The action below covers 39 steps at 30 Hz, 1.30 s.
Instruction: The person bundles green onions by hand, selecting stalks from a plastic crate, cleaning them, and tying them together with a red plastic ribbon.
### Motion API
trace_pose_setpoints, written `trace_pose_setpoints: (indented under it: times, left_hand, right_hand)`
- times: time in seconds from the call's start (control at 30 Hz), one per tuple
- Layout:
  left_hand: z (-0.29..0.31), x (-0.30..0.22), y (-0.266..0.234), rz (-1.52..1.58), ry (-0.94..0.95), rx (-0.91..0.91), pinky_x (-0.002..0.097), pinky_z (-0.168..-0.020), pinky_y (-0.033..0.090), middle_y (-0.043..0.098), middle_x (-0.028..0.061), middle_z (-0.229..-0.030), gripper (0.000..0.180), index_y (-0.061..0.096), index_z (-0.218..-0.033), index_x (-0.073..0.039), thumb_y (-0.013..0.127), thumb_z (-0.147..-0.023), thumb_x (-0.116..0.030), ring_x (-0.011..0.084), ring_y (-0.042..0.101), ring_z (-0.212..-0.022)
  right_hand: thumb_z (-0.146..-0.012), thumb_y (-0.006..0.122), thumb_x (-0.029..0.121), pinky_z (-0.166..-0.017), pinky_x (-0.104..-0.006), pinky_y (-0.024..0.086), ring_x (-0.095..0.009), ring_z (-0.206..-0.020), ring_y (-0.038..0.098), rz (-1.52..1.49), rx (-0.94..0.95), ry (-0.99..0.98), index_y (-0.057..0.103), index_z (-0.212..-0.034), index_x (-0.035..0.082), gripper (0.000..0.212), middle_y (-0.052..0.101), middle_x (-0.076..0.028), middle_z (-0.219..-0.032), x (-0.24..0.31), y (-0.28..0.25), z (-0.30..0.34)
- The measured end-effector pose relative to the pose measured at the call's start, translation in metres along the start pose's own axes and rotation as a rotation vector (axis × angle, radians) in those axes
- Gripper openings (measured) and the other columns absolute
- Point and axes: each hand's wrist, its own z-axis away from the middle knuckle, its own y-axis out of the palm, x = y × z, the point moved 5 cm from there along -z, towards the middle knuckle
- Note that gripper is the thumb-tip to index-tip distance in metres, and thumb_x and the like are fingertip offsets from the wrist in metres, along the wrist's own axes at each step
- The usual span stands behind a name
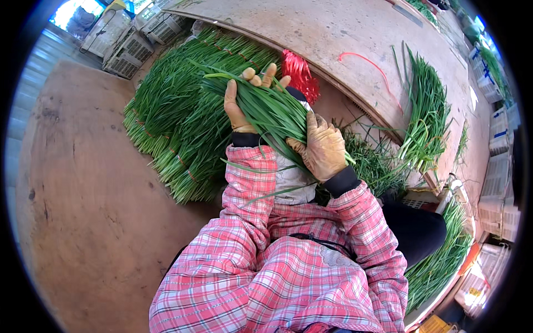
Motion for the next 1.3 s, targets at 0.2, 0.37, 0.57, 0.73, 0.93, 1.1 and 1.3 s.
trace_pose_setpoints:
  times: [0.2,0.37,0.57,0.73,0.93,1.1,1.3]
  left_hand:
    - [0.004,0.006,0.012,-0.051,-0.02,0.134,0.0569,-0.102,0.03,0.06,0.0056,-0.097,0.065,0.047,-0.122,-0.005,0.038,-0.086,-0.059,0.0292,0.051,-0.113]
    - [0.002,0.009,0.016,-0.196,0.019,0.249,0.0519,-0.099,0.038,0.05,0.0132,-0.123,0.102,0.022,-0.139,-0.004,0.061,-0.068,-0.065,0.0286,0.049,-0.115]
    - [0.001,-0.002,0.006,-0.537,-0.16,0.184,0.0442,-0.092,0.045,0.055,0.0151,-0.116,0.096,0.016,-0.141,-0.002,0.076,-0.07,-0.024,0.0284,0.055,-0.105]
    - [0.001,-0.003,-0.007,-0.395,-0.134,0.087,0.0336,-0.073,0.043,0.06,0.0043,-0.072,0.069,0.035,-0.133,0.004,0.068,-0.074,-0.007,0.0161,0.055,-0.072]
    - [0.001,0.005,-0.004,-0.291,-0.135,0.138,0.031,-0.068,0.04,0.055,0.0027,-0.067,0.058,0.041,-0.128,0.005,0.063,-0.076,-0.006,0.0146,0.053,-0.067]
    - [0.002,0.01,-0.012,-0.404,-0.184,0.115,0.0278,-0.067,0.045,0.058,0.007,-0.075,0.055,0.044,-0.121,0.006,0.068,-0.074,-0.011,0.0152,0.055,-0.069]
    - [-0.002,0.021,-0.019,-0.255,-0.227,0.176,0.0268,-0.068,0.045,0.058,0.0058,-0.081,0.052,0.044,-0.121,0.003,0.066,-0.074,-0.005,0.0141,0.055,-0.074]
  right_hand:
    - [-0.08,0.055,0.051,-0.064,-0.0411,0.048,-0.032,-0.077,0.06,0.071,0.078,0.07,0.048,-0.11,-0.009,0.067,0.058,-0.019,-0.09,0.004,0.001,-0.01]
    - [-0.082,0.052,0.052,-0.056,-0.0412,0.048,-0.031,-0.069,0.06,0.1,0.08,0.053,0.053,-0.093,-0.005,0.058,0.059,-0.018,-0.077,0.005,0.005,-0.017]
    - [-0.082,0.053,0.051,-0.053,-0.0425,0.047,-0.033,-0.061,0.059,0.036,0.06,0.048,0.054,-0.083,-0.003,0.055,0.057,-0.018,-0.07,0.012,0.004,-0.025]
    - [-0.082,0.054,0.051,-0.054,-0.0425,0.047,-0.033,-0.064,0.059,0.006,0.09,0.021,0.054,-0.083,-0.004,0.055,0.058,-0.019,-0.073,0.01,0.005,-0.027]
    - [-0.079,0.063,0.04,-0.065,-0.0403,0.048,-0.035,-0.081,0.059,-0.237,-0.106,-0.091,0.056,-0.099,0.001,0.045,0.06,-0.018,-0.087,0.014,-0.049,-0.044]
    - [-0.073,0.066,0.02,-0.067,-0.0384,0.049,-0.031,-0.084,0.06,-0.259,-0.389,-0.286,0.058,-0.105,0.007,0.035,0.061,-0.013,-0.086,0.045,-0.094,-0.098]
    - [-0.066,0.066,0.01,-0.059,-0.0375,0.047,-0.026,-0.069,0.06,-0.124,-0.341,-0.452,0.063,-0.085,0.009,0.019,0.059,-0.007,-0.073,0.048,-0.088,-0.13]
